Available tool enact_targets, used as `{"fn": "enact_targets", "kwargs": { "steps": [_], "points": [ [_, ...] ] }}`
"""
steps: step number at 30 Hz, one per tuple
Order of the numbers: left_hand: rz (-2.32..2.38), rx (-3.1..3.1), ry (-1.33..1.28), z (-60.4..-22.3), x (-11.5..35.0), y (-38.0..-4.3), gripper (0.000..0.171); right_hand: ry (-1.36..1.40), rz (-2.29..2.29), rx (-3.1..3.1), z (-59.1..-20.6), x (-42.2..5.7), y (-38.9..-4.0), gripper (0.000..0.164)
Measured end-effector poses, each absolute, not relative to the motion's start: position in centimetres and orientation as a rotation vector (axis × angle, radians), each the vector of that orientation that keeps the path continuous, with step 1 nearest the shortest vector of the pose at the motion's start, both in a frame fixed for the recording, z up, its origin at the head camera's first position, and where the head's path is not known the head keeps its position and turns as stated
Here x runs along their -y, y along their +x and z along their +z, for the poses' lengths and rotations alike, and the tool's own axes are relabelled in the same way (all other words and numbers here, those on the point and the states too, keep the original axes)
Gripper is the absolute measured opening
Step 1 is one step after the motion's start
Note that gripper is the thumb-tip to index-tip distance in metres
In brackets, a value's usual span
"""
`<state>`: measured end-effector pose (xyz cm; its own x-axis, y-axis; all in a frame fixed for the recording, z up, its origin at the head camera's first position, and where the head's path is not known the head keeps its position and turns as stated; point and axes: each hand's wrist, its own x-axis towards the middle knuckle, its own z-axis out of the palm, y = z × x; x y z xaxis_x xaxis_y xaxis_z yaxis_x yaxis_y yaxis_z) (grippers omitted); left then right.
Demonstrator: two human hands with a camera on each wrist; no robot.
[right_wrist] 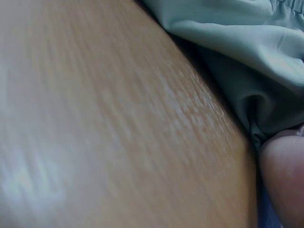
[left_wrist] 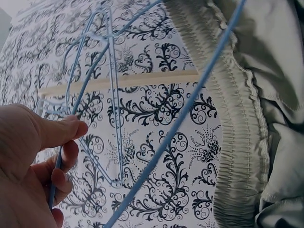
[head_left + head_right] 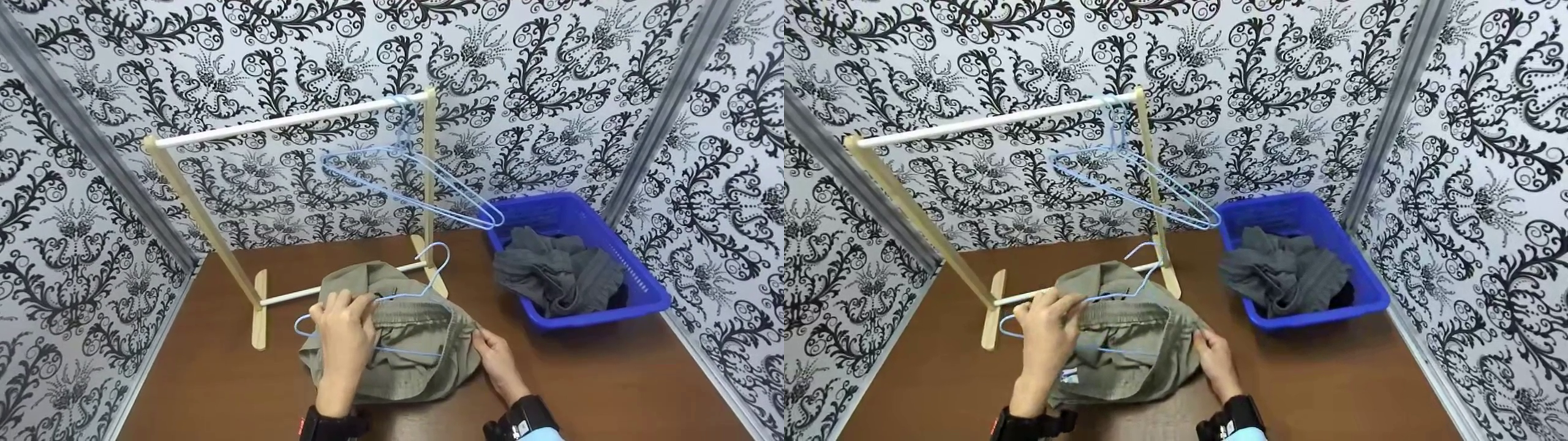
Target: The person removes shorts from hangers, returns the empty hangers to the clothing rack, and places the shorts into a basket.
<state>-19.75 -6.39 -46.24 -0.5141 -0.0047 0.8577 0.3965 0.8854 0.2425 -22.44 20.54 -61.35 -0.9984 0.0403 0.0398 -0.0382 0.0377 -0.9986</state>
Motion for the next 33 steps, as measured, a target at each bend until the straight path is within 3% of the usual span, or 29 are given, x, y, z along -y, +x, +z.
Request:
{"fn": "enact_targets", "kwargs": {
  "steps": [33],
  "points": [
    [-0.692, 1.993, -0.236, -45.6, 9.0, -18.7, 0.007, -0.089, 2.152, 2.227, -61.2, -20.4, -22.6, 0.046]
  ]
}}
